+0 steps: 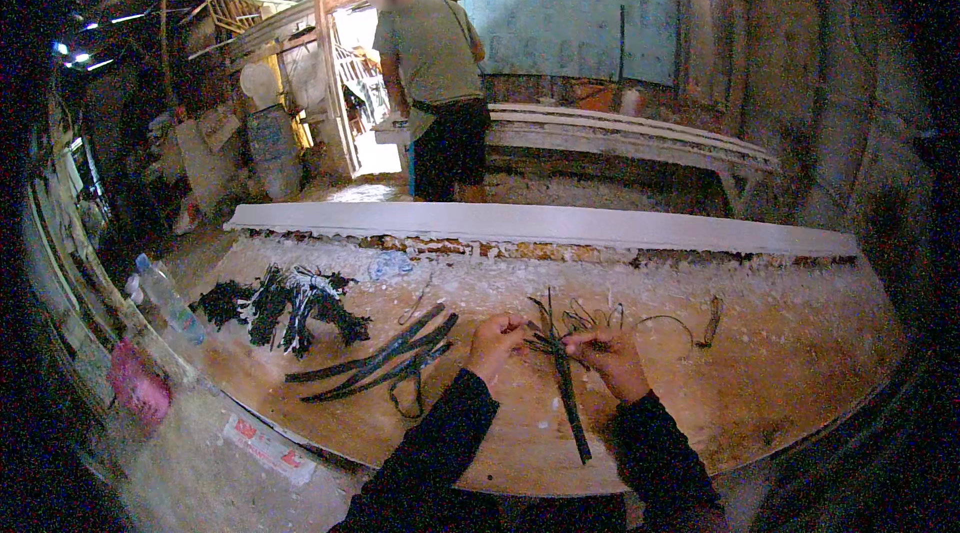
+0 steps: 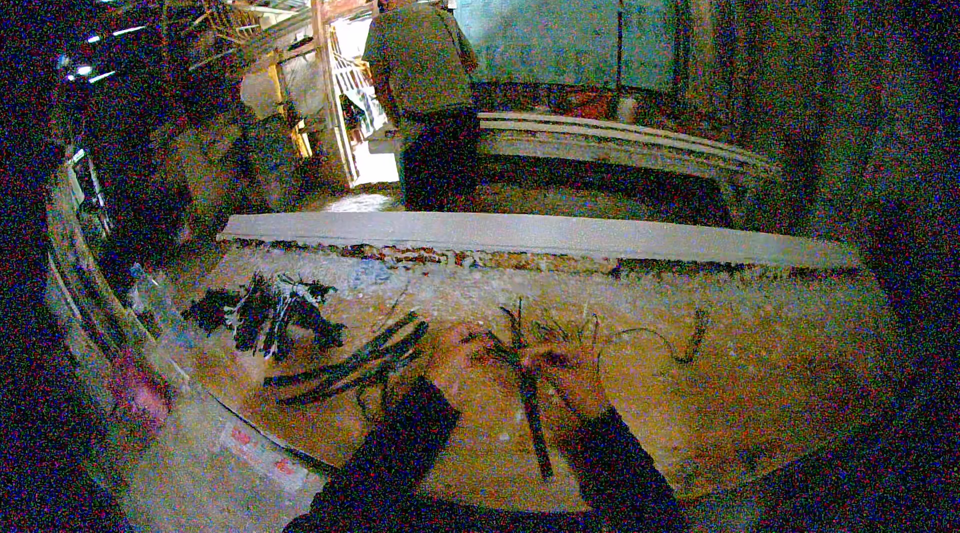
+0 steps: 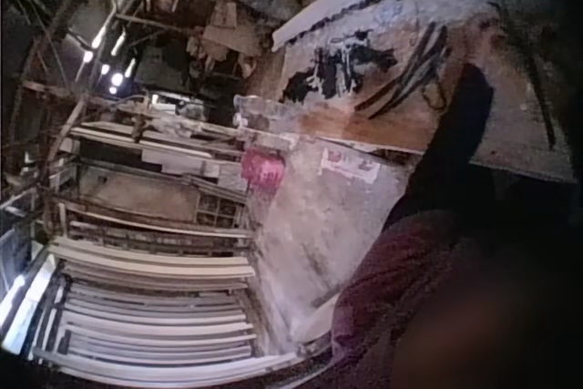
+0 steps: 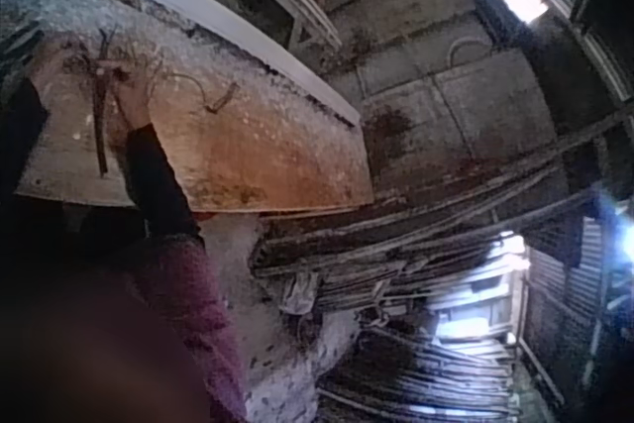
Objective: The person repeatedly picks up thin black strips from a wooden workbench and ties them into small bundles by hand. The hands enter from the lower frame and manipulate the strips on the table surface. A second person works in the background at a separate bench.
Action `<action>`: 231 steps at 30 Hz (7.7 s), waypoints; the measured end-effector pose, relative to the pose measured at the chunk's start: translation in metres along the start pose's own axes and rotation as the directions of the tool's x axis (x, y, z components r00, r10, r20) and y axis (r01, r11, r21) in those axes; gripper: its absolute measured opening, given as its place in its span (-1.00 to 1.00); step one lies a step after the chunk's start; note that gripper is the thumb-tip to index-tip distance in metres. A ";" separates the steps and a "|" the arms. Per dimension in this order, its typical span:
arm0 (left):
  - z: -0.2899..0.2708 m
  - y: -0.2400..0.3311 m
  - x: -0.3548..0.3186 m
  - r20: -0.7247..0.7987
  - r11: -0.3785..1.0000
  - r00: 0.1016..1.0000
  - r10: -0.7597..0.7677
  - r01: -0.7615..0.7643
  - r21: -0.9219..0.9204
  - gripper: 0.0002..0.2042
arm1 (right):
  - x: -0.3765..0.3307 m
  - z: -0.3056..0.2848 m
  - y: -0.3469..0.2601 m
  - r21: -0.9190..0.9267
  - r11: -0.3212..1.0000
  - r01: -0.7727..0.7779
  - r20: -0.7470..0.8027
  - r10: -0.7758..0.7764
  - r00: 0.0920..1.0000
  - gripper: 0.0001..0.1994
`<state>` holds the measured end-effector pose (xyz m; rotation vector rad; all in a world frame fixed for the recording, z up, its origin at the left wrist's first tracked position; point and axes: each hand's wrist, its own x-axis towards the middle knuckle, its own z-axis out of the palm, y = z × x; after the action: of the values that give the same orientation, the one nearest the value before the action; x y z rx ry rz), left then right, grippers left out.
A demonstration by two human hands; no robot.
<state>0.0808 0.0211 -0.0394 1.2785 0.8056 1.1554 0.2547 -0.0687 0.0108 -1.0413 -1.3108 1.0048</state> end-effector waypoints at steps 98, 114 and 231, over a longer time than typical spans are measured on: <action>0.005 -0.009 -0.003 0.158 0.962 0.983 -0.098 0.054 0.266 -0.89 | 0.004 -0.007 0.018 -0.109 0.988 0.106 0.090 -0.096 0.991 -0.90; 0.001 -0.001 0.000 -0.130 0.992 0.990 0.046 -0.030 0.121 -0.85 | 0.012 -0.007 0.021 -0.360 0.862 0.358 -0.152 -0.433 0.889 -0.88; 0.035 -0.016 -0.017 0.632 0.992 0.775 0.011 -0.089 0.092 -0.83 | 0.016 -0.012 0.045 0.002 0.984 0.180 -0.227 -0.175 0.958 -0.87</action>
<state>0.1119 -0.0036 -0.0514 1.6650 0.3326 0.6385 0.2680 -0.0420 -0.0283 -0.9710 -1.1790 0.7411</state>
